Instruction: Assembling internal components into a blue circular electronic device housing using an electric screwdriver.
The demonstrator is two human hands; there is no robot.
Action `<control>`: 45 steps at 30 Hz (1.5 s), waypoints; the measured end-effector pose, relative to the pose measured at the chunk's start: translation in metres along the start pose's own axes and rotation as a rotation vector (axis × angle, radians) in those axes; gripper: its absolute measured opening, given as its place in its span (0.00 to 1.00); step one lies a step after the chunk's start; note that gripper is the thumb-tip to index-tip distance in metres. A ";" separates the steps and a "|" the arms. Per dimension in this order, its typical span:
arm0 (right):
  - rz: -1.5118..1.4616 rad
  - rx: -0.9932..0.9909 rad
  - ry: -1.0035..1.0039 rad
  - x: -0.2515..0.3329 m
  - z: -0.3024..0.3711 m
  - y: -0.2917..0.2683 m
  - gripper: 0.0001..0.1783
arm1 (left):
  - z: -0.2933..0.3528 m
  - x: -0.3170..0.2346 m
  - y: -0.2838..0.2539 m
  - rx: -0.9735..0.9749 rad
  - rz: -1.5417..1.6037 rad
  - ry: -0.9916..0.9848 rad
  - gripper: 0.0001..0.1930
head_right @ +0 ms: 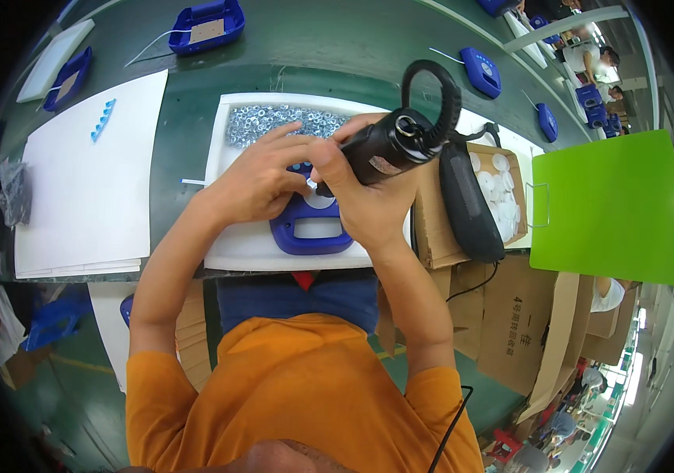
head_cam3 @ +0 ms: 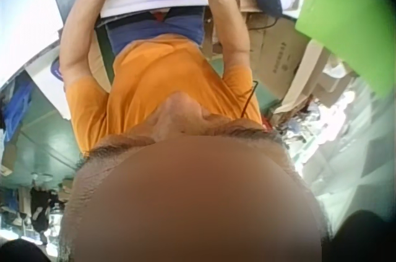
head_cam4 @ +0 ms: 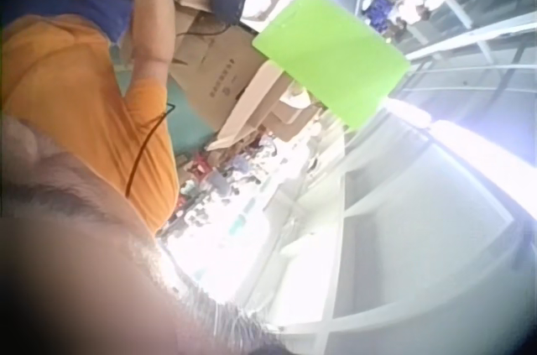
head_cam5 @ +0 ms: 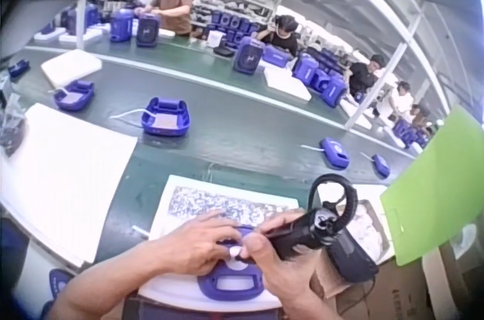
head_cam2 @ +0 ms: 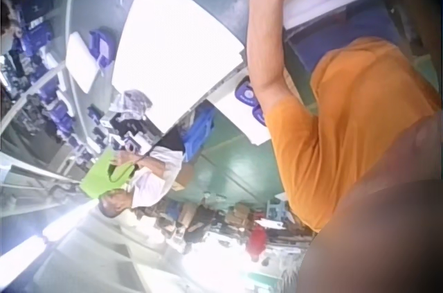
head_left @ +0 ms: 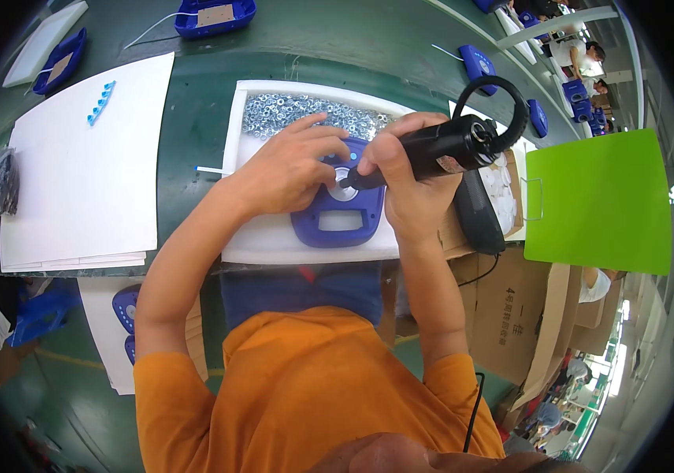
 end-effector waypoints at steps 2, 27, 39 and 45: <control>-0.147 0.165 0.051 -0.004 -0.008 0.008 0.19 | -0.001 0.001 0.000 0.000 -0.002 0.003 0.09; 0.001 0.150 0.052 -0.008 -0.007 0.008 0.15 | -0.001 0.003 0.002 -0.010 0.012 -0.020 0.09; -0.093 0.183 0.083 -0.012 -0.011 0.005 0.13 | -0.001 0.004 0.001 -0.001 0.016 -0.019 0.10; -0.066 0.216 0.092 -0.008 -0.011 0.005 0.16 | -0.003 0.004 0.003 0.014 0.016 -0.013 0.11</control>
Point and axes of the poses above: each hand's wrist, its own z-axis away from the middle knuckle, its own y-axis out of the palm, x = y × z, the point moved 8 cm from there along -z, towards the middle knuckle, and after that the axes turned 1 degree about y, right-handed, at the moved point
